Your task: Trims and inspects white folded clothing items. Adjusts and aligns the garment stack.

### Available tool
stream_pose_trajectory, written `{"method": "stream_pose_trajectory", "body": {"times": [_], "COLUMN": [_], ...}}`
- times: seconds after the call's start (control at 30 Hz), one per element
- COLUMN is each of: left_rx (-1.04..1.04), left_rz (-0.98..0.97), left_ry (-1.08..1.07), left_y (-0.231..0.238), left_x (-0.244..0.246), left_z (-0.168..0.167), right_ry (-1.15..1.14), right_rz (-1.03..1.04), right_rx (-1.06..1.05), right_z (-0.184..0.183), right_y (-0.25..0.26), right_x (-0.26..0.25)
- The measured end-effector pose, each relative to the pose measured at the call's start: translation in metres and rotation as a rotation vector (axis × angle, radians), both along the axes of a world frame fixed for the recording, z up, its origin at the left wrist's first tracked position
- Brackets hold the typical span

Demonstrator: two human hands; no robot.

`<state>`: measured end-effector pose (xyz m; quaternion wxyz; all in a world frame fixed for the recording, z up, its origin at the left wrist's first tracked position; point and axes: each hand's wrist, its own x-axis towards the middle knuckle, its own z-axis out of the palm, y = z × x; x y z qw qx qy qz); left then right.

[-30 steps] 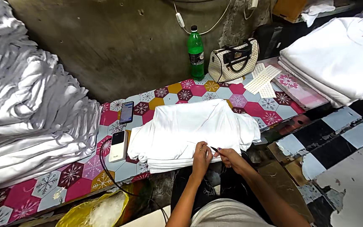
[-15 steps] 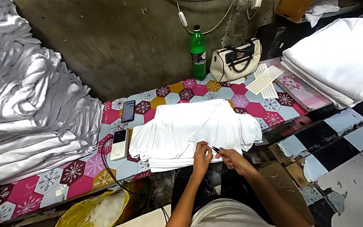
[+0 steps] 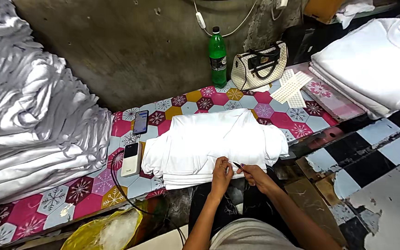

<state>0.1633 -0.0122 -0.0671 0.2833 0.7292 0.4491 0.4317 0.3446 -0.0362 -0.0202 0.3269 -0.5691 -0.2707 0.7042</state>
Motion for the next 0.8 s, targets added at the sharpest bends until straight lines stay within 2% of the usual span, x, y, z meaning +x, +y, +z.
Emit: {"method": "stream_pose_trajectory", "body": {"times": [0.07, 0.13, 0.2, 0.3, 0.43, 0.5, 0.6, 0.63, 0.7, 0.8], "left_rx": [-0.119, -0.355, -0.484, -0.376, -0.177, -0.221, -0.507, -0.544, -0.479, -0.332], "left_rz": [-0.028, -0.053, -0.025, 0.086, 0.14, 0.038, -0.18, -0.182, -0.055, 0.063], "left_ry": [0.17, 0.337, 0.368, 0.257, 0.224, 0.272, 0.502, 0.517, 0.442, 0.371], "left_y": [-0.006, -0.011, -0.014, -0.01, 0.003, 0.002, -0.004, -0.006, -0.011, 0.001], "left_x": [-0.008, -0.015, -0.016, 0.0, 0.017, 0.006, -0.017, -0.018, -0.008, 0.01], "left_z": [0.015, 0.042, 0.061, 0.058, 0.025, 0.025, 0.049, 0.057, 0.068, 0.052], "right_ry": [0.011, 0.016, 0.016, -0.004, -0.018, -0.038, -0.093, -0.107, -0.103, -0.067], "right_rz": [0.013, 0.031, 0.05, 0.062, 0.057, 0.059, 0.061, 0.05, 0.028, 0.015], "right_rx": [0.004, 0.018, 0.048, 0.096, 0.128, 0.139, 0.17, 0.18, 0.203, 0.235], "right_z": [0.002, 0.009, 0.018, 0.027, 0.025, 0.024, 0.024, 0.024, 0.023, 0.021], "right_y": [-0.003, -0.006, -0.007, -0.002, 0.005, 0.003, -0.004, -0.005, -0.004, 0.001], "right_x": [0.007, 0.015, 0.019, 0.013, 0.006, 0.009, 0.015, 0.015, 0.01, -0.005]}}
